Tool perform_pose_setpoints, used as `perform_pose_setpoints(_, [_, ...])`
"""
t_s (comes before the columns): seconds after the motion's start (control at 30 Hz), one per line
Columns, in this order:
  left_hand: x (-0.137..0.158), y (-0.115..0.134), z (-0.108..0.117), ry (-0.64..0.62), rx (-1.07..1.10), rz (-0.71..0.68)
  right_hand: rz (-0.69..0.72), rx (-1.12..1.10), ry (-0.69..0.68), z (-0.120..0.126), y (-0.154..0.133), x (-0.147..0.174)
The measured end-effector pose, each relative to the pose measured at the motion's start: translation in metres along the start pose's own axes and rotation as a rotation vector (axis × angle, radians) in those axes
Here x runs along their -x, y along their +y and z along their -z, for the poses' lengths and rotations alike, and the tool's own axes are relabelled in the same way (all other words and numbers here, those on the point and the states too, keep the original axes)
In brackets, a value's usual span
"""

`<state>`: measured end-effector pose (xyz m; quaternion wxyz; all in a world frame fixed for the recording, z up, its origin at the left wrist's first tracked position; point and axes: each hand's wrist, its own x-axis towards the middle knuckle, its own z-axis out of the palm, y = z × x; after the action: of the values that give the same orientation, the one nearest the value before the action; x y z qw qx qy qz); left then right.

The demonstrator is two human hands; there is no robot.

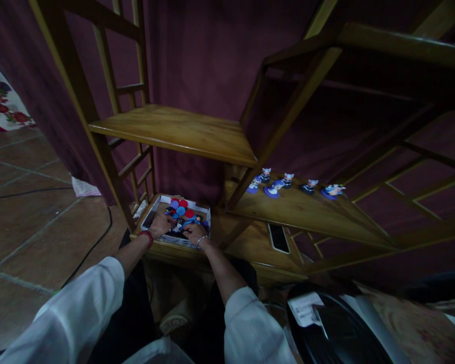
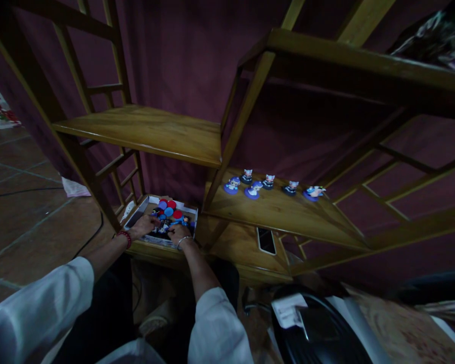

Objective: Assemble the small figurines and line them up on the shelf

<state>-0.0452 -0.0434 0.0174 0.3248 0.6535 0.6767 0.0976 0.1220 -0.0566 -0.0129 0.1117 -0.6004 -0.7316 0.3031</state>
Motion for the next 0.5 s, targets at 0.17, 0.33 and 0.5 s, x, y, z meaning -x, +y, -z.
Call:
perform_pose_setpoints(0.17, [-0.007,0.002,0.001,0.048,0.03,0.045,-0.012,-0.031,0.015,0.002,-0.003,0.004])
perform_pose_setpoints(0.33, [-0.014,0.002,-0.002,0.079,0.028,0.05,0.001,-0.044,0.038,0.001,-0.003,0.006])
perform_pose_setpoints(0.5, [-0.024,-0.001,-0.009,0.087,-0.047,0.045,0.008,-0.024,0.049,0.001,-0.003,0.006])
